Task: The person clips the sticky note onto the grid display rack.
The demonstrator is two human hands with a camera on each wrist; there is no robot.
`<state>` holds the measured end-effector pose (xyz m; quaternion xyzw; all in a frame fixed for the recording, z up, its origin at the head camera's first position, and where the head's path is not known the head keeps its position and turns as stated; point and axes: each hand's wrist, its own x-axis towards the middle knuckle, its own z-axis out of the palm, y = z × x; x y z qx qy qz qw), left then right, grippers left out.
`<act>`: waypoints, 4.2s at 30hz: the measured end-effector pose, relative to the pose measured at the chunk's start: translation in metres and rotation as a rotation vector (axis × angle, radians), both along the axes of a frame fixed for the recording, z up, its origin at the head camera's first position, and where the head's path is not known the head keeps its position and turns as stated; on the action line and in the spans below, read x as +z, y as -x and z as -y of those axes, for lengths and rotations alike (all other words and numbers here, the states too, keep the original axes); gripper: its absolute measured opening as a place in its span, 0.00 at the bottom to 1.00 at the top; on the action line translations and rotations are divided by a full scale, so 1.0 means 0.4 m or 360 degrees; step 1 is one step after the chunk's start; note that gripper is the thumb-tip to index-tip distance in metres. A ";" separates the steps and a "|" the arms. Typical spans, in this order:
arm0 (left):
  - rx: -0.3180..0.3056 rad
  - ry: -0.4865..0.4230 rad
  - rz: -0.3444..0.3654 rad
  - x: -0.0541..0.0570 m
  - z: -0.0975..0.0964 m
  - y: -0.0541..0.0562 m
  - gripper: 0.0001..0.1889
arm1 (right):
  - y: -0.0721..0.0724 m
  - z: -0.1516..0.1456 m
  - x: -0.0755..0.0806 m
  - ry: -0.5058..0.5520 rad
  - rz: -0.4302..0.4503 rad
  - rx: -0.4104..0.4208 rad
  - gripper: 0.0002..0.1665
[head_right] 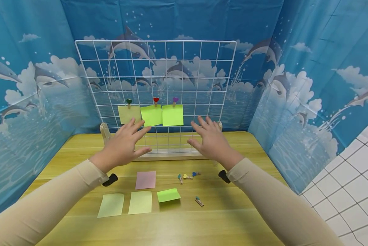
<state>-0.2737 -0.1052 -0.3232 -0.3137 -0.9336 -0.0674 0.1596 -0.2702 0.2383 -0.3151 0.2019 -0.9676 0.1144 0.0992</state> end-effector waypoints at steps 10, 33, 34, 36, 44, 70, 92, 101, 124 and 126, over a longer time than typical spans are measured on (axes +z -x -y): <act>0.0051 0.0059 0.0121 -0.028 0.011 -0.015 0.42 | 0.002 -0.013 -0.034 -0.0050 0.0011 0.0020 0.48; 0.0062 0.0038 0.0139 -0.095 0.031 -0.016 0.41 | -0.015 -0.019 -0.096 -0.0024 0.0130 0.0034 0.50; 0.0063 0.0039 0.0140 -0.098 0.032 -0.016 0.41 | -0.016 -0.019 -0.098 -0.0022 0.0128 0.0036 0.50; 0.0067 0.0037 0.0156 -0.102 0.032 -0.017 0.41 | -0.017 -0.019 -0.104 -0.0018 0.0118 0.0044 0.50; 0.0089 0.0042 0.0189 -0.116 0.032 -0.024 0.41 | -0.026 -0.018 -0.123 -0.0043 0.0096 0.0066 0.49; 0.0162 0.0051 0.0324 -0.175 0.043 -0.025 0.42 | -0.035 -0.018 -0.209 -0.0037 0.0119 0.0101 0.47; 0.0214 0.0054 0.0489 -0.233 0.049 -0.010 0.42 | -0.042 -0.024 -0.271 -0.0055 0.0192 0.0108 0.45; 0.0238 0.0063 0.0593 -0.247 0.050 -0.003 0.42 | -0.035 -0.028 -0.292 -0.0094 0.0205 0.0163 0.45; 0.0278 0.0160 0.0709 -0.281 0.041 0.023 0.41 | -0.020 -0.029 -0.332 -0.0085 0.0472 0.0072 0.37; 0.0276 0.0174 0.0708 -0.284 0.040 0.023 0.41 | -0.018 -0.029 -0.334 -0.0083 0.0469 0.0078 0.36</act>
